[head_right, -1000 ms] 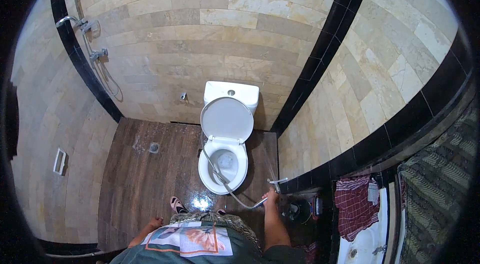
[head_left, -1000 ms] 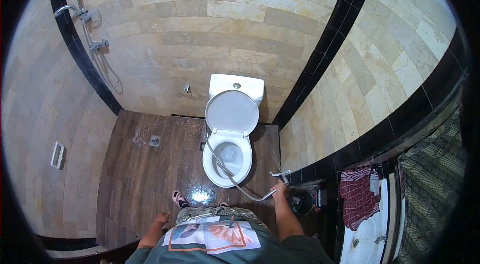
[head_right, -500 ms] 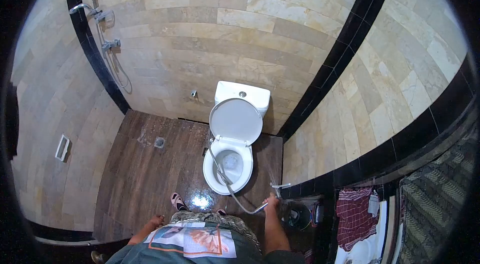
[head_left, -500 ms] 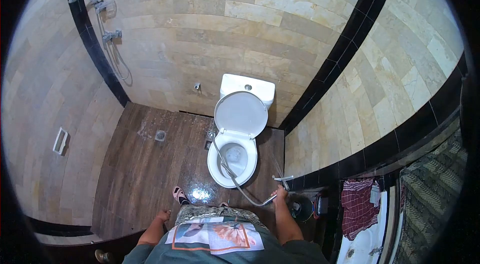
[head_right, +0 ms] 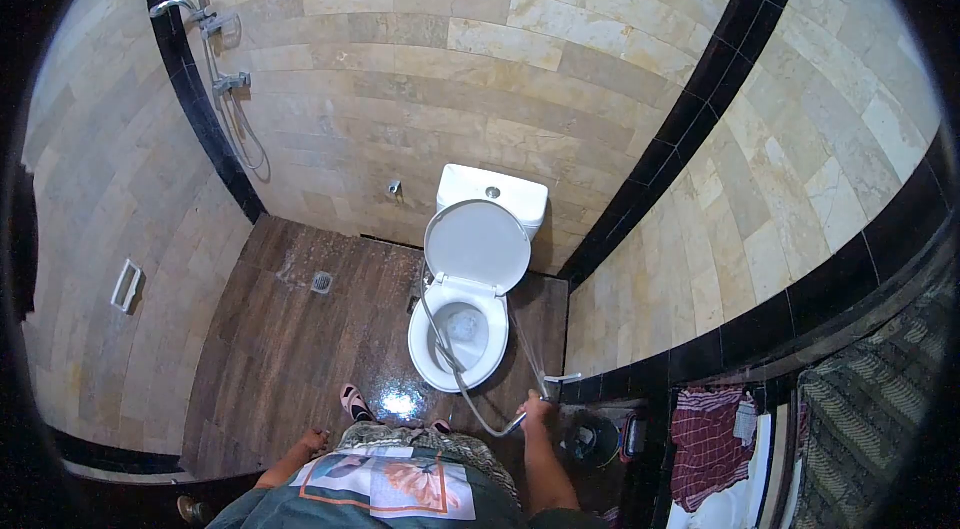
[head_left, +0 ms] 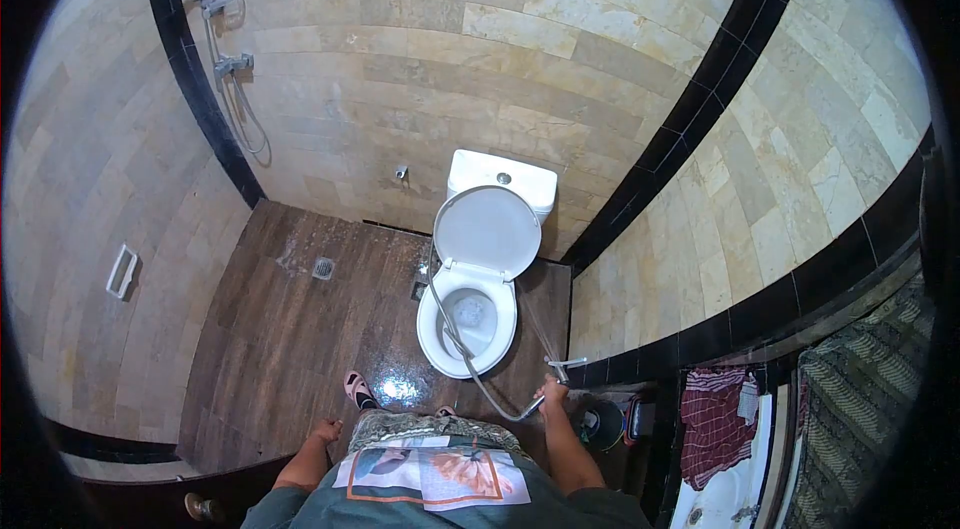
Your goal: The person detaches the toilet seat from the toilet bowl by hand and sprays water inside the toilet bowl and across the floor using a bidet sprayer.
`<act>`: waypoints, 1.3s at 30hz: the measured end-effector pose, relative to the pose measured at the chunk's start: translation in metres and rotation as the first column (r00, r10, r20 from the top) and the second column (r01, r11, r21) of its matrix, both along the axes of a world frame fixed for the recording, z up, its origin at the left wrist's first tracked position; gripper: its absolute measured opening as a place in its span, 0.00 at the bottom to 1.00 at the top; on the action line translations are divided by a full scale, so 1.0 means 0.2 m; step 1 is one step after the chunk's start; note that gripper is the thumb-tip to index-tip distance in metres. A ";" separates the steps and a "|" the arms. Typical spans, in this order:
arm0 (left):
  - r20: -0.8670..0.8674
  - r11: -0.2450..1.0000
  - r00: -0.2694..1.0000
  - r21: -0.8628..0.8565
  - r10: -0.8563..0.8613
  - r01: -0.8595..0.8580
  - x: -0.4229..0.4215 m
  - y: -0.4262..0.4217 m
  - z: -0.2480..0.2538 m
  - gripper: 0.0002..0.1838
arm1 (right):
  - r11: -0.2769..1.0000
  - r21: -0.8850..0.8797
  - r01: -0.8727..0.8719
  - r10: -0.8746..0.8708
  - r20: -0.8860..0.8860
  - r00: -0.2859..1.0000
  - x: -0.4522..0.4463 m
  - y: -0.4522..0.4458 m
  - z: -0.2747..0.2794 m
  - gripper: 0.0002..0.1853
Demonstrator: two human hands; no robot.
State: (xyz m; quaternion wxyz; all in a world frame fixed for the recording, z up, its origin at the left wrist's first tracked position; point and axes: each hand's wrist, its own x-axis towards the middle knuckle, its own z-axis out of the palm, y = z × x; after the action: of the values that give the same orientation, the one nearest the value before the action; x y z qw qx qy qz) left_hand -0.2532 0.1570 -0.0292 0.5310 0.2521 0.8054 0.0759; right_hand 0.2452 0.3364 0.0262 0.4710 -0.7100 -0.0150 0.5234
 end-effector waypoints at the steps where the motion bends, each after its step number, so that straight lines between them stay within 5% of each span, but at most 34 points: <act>1: -0.021 0.999 0.999 0.006 -0.046 0.047 -0.01 -0.01 -0.03 0.21 | 1.000 0.000 0.002 -0.002 0.000 1.000 0.00 -0.02 -0.03 0.07; 4: -0.056 0.995 0.993 0.000 -0.104 0.104 -0.03 -0.01 -0.08 0.22 | 0.993 0.104 -0.057 0.072 -0.139 0.988 -0.03 -0.04 -0.04 0.08; 8: -0.050 0.994 0.993 -0.032 -0.108 0.106 0.00 0.04 0.04 0.21 | 0.979 0.002 -0.205 0.204 0.052 0.978 -0.12 -0.02 0.03 0.09; 11: -0.054 0.982 0.982 0.022 -0.184 0.185 -0.10 0.01 -0.17 0.22 | 0.973 0.000 -0.229 0.228 0.107 0.968 -0.15 0.00 0.08 0.11; 16: -0.037 0.998 0.998 0.041 -0.053 0.054 -0.01 0.06 0.11 0.21 | 0.945 0.070 -0.318 0.300 0.196 0.934 -0.20 0.04 0.22 0.08; 31: 0.000 1.000 1.000 0.006 -0.017 0.017 -0.06 -0.02 -0.12 0.19 | 0.915 -0.046 -0.400 0.398 0.258 0.881 -0.23 0.03 0.14 0.09; 39: -0.006 0.999 1.000 0.034 0.004 -0.004 0.02 0.02 0.09 0.18 | 0.914 -0.023 -0.404 0.396 0.263 0.880 -0.22 0.02 0.11 0.09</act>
State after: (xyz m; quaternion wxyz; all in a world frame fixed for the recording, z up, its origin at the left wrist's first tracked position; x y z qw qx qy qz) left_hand -0.2491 0.1609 -0.0111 0.5240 0.2600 0.8061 0.0900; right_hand 0.2006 0.3405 0.0489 0.3581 -0.7467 -0.2320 0.5103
